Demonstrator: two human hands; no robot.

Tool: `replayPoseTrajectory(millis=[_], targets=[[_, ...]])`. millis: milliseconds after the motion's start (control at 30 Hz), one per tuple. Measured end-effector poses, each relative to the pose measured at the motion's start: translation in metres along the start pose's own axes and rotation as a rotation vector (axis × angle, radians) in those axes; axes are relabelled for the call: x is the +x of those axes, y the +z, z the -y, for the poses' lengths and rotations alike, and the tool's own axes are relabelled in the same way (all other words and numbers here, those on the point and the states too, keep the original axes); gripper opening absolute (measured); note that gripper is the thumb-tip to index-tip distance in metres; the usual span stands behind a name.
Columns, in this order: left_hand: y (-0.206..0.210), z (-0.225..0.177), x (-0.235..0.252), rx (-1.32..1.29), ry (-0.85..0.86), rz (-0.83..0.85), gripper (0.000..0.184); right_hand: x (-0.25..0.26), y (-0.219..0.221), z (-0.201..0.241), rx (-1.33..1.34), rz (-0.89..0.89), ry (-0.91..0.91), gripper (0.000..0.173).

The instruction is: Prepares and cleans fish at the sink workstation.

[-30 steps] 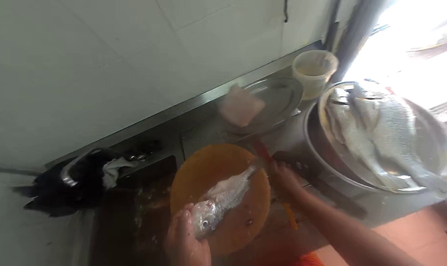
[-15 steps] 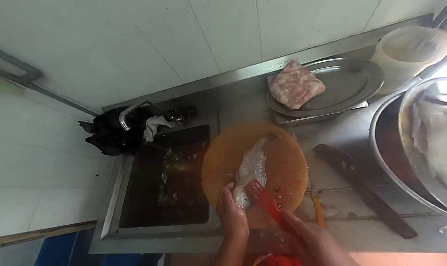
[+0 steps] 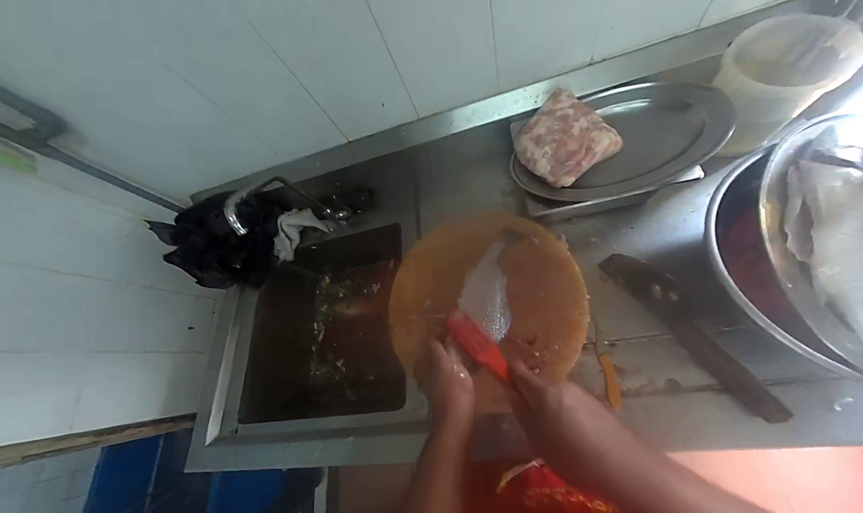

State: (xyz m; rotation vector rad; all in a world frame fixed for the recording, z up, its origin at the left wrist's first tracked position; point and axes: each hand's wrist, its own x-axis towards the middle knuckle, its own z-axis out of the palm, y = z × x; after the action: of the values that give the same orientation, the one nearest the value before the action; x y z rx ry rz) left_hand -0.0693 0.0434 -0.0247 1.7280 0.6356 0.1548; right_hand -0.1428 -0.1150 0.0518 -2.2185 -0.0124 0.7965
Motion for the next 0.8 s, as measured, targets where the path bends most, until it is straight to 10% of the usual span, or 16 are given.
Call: replayPoseTrajectory(millis=[800], targets=[[0.029,-0.013,-0.014,-0.071,-0.275,-0.011,0.027,0.006,-0.002,-0.032,0.088,-0.065,0.134,0.038]])
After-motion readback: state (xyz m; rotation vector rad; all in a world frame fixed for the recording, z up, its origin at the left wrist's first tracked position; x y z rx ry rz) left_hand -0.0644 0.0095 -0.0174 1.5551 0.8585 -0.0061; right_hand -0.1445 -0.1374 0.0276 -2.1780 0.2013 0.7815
